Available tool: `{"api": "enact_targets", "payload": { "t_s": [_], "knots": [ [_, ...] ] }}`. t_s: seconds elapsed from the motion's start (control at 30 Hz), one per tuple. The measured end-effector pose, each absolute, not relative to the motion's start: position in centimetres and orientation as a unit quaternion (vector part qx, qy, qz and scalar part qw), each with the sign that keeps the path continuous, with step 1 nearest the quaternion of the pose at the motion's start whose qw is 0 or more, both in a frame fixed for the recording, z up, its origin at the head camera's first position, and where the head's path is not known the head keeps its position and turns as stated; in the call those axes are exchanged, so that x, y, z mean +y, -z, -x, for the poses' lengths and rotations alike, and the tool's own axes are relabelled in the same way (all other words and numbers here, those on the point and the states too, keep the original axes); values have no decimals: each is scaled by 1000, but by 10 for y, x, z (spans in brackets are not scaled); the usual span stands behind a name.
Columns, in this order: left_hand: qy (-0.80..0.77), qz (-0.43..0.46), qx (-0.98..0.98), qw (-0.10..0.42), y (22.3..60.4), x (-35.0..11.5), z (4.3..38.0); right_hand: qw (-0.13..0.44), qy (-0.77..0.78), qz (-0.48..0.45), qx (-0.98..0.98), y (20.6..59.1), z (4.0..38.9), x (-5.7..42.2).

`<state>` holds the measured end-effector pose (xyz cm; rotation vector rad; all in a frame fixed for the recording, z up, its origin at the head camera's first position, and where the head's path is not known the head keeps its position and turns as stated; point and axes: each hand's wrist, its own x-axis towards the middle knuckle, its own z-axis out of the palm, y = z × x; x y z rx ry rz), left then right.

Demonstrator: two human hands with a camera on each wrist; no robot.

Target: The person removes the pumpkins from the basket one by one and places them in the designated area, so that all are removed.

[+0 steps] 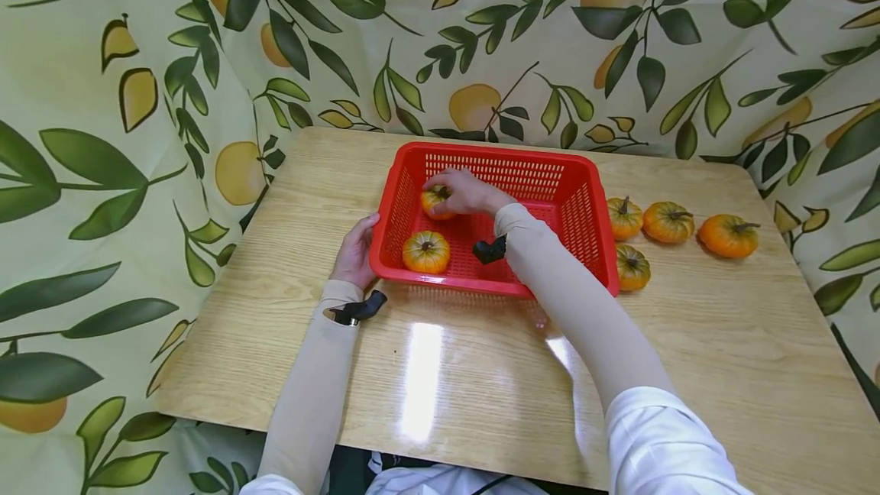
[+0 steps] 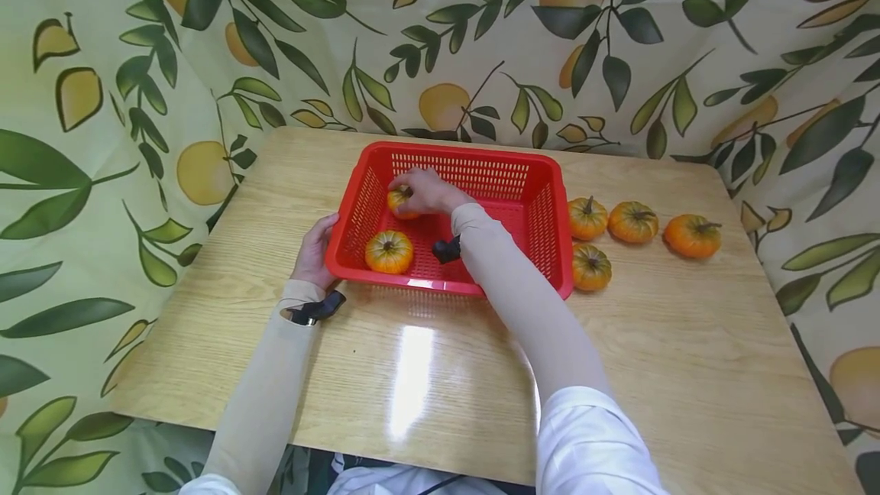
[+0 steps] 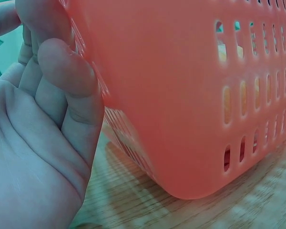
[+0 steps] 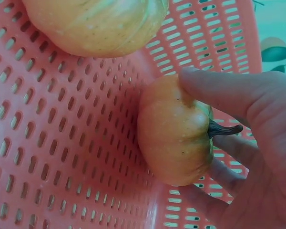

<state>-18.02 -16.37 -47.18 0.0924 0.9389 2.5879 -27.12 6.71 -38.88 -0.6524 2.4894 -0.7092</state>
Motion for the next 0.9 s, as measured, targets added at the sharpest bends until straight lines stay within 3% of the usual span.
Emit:
{"api": "enact_targets", "payload": {
  "t_s": [0.9],
  "knots": [
    [-925, -47, 319, 198, 471, -163, 180, 265, 269, 213, 901, 390, 272, 67]
  ]
}}
